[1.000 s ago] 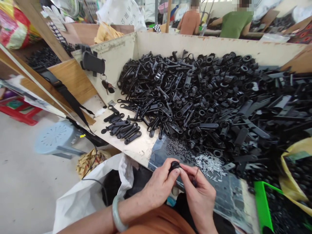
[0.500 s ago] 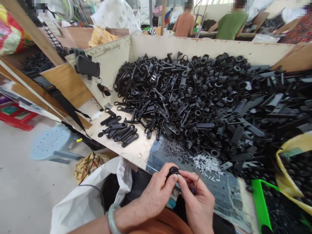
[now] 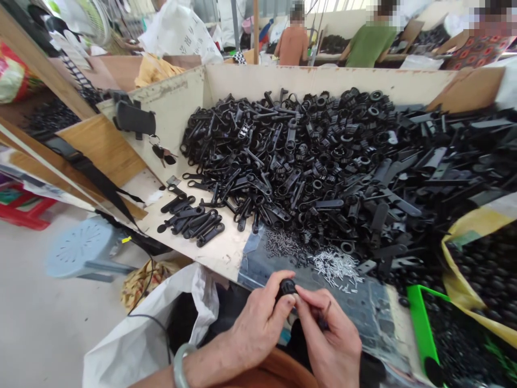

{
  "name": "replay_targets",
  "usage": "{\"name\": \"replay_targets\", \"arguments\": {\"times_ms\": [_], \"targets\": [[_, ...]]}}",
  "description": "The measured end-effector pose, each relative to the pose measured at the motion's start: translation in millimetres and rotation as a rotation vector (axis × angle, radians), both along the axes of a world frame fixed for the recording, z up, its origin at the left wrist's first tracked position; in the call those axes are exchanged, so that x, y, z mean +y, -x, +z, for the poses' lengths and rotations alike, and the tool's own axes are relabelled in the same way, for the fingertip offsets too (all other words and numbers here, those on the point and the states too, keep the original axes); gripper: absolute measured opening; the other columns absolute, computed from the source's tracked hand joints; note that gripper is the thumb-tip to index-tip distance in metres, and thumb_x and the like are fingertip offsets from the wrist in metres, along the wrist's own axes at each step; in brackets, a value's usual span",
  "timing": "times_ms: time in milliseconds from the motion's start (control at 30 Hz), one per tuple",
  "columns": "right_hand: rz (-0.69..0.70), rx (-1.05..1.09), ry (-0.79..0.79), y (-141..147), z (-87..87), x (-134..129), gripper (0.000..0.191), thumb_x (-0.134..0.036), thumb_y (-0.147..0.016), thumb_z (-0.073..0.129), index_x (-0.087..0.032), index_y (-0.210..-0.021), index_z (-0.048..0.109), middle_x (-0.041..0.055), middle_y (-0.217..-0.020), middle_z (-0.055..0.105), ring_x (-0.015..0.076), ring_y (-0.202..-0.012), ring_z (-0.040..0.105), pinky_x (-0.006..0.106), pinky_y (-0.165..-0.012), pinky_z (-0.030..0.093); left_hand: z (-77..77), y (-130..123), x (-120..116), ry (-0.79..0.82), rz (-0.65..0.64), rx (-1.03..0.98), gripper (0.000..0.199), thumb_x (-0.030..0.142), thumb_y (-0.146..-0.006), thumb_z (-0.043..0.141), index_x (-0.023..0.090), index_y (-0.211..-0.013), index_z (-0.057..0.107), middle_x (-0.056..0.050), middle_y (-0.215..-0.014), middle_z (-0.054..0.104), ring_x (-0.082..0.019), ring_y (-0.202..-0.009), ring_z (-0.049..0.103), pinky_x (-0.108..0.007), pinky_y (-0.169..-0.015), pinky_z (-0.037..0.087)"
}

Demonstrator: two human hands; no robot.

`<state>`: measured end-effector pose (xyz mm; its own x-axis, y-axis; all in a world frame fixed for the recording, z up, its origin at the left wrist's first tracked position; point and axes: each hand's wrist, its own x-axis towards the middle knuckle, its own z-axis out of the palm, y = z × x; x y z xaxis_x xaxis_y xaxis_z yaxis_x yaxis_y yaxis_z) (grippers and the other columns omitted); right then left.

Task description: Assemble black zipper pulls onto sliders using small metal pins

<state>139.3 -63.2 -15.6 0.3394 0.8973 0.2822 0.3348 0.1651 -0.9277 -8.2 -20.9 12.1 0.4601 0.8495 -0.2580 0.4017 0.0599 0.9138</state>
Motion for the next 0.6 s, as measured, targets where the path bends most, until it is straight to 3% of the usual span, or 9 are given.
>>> {"name": "replay_targets", "arguments": {"times_ms": [233,600], "targets": [[0.009,-0.054,-0.094,-0.2,4.5,-4.4,0.015,-0.018,-0.091,0.07,-0.024,-0.103,0.077,-0.0022,-0.07,0.062,0.01,-0.054,0.055,0.02,-0.05,0.045,-4.3,-6.8,-6.1,-0.006,0.025,-0.06,0.046,0.054,-0.104,0.033,0.021,-0.124,0.057,0.002,-0.071,0.051,-0.015,-0.065,0.049,-0.025,-0.064,0.038],[0.014,-0.091,-0.18,-6.4,11.1,-27.1,0.02,-0.013,-0.091,0.069,-0.025,-0.105,0.077,0.0006,-0.076,0.067,0.0114,-0.057,0.06,0.02,-0.052,0.05,0.8,-12.9,-26.7,-0.035,0.028,-0.095,0.041,0.053,-0.104,0.036,0.02,-0.116,0.056,0.004,-0.07,0.048,-0.013,-0.064,0.045,-0.025,-0.062,0.036]]}}
